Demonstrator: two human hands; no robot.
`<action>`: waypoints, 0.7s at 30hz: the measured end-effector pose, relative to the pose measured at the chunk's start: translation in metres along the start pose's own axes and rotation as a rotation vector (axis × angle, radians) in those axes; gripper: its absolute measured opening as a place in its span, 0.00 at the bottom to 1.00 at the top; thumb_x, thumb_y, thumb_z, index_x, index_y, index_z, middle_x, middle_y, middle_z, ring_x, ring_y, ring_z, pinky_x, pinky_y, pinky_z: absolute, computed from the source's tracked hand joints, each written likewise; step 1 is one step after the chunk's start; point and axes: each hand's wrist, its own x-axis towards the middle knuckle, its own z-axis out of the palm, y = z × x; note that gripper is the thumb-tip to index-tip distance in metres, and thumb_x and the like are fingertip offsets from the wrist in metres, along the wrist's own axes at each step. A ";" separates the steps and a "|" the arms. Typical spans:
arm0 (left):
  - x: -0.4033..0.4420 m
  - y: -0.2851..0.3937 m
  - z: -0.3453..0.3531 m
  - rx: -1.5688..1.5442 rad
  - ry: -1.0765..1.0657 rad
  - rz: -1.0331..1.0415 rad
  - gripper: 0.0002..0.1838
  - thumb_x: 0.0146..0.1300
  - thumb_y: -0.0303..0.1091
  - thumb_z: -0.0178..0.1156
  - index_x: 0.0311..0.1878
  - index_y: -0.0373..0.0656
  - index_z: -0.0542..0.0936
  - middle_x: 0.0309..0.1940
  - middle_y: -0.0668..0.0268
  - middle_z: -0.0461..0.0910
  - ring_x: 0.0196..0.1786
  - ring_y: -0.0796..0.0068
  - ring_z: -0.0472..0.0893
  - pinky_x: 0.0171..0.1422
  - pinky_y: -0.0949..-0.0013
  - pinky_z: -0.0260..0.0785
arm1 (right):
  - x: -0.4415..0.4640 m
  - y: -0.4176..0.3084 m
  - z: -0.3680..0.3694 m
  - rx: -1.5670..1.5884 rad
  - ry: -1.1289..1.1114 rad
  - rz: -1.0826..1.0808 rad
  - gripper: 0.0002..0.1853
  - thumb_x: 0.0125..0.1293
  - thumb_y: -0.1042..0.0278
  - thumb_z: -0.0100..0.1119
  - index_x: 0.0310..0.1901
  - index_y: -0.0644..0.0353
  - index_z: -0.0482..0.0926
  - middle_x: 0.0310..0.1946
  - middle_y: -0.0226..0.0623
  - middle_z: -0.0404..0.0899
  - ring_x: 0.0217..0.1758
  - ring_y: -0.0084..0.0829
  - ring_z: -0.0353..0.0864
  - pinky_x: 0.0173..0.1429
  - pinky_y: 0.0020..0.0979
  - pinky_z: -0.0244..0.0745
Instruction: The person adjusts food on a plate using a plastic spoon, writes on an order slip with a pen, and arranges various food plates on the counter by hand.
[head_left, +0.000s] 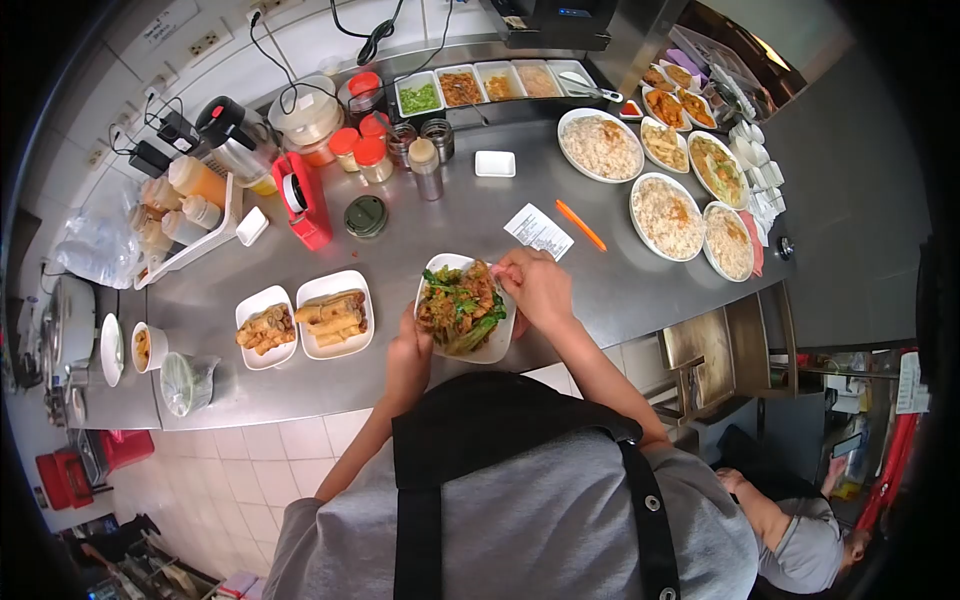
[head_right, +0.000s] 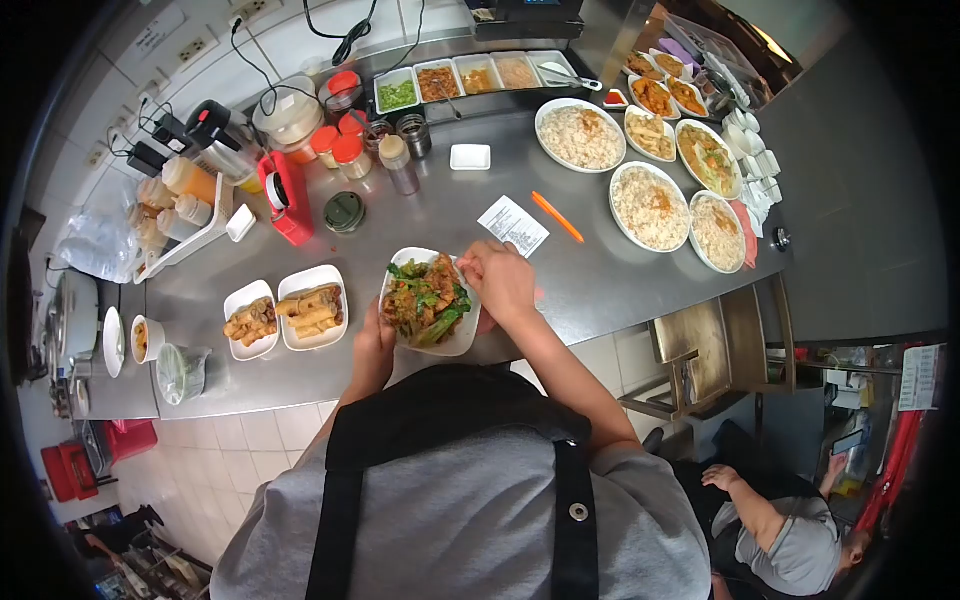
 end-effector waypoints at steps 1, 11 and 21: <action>0.000 -0.002 -0.001 0.009 -0.025 -0.001 0.23 0.69 0.31 0.46 0.66 0.39 0.65 0.29 0.41 0.78 0.32 0.38 0.80 0.36 0.46 0.69 | 0.001 0.002 0.000 -0.018 0.015 -0.051 0.05 0.55 0.65 0.66 0.32 0.54 0.82 0.27 0.32 0.81 0.34 0.40 0.81 0.39 0.37 0.76; 0.034 -0.008 -0.016 0.073 -0.287 -0.050 0.23 0.72 0.41 0.42 0.66 0.43 0.66 0.36 0.40 0.79 0.40 0.35 0.79 0.45 0.44 0.68 | 0.044 0.045 -0.016 0.698 -0.438 0.313 0.17 0.64 0.55 0.66 0.41 0.63 0.86 0.36 0.34 0.87 0.39 0.20 0.83 0.44 0.27 0.77; 0.048 -0.001 -0.052 0.017 -0.301 -0.185 0.20 0.76 0.39 0.39 0.62 0.38 0.69 0.24 0.50 0.78 0.24 0.54 0.79 0.34 0.56 0.71 | 0.052 0.085 -0.016 0.367 -0.556 0.186 0.13 0.67 0.58 0.60 0.44 0.57 0.85 0.36 0.39 0.85 0.42 0.28 0.82 0.48 0.31 0.75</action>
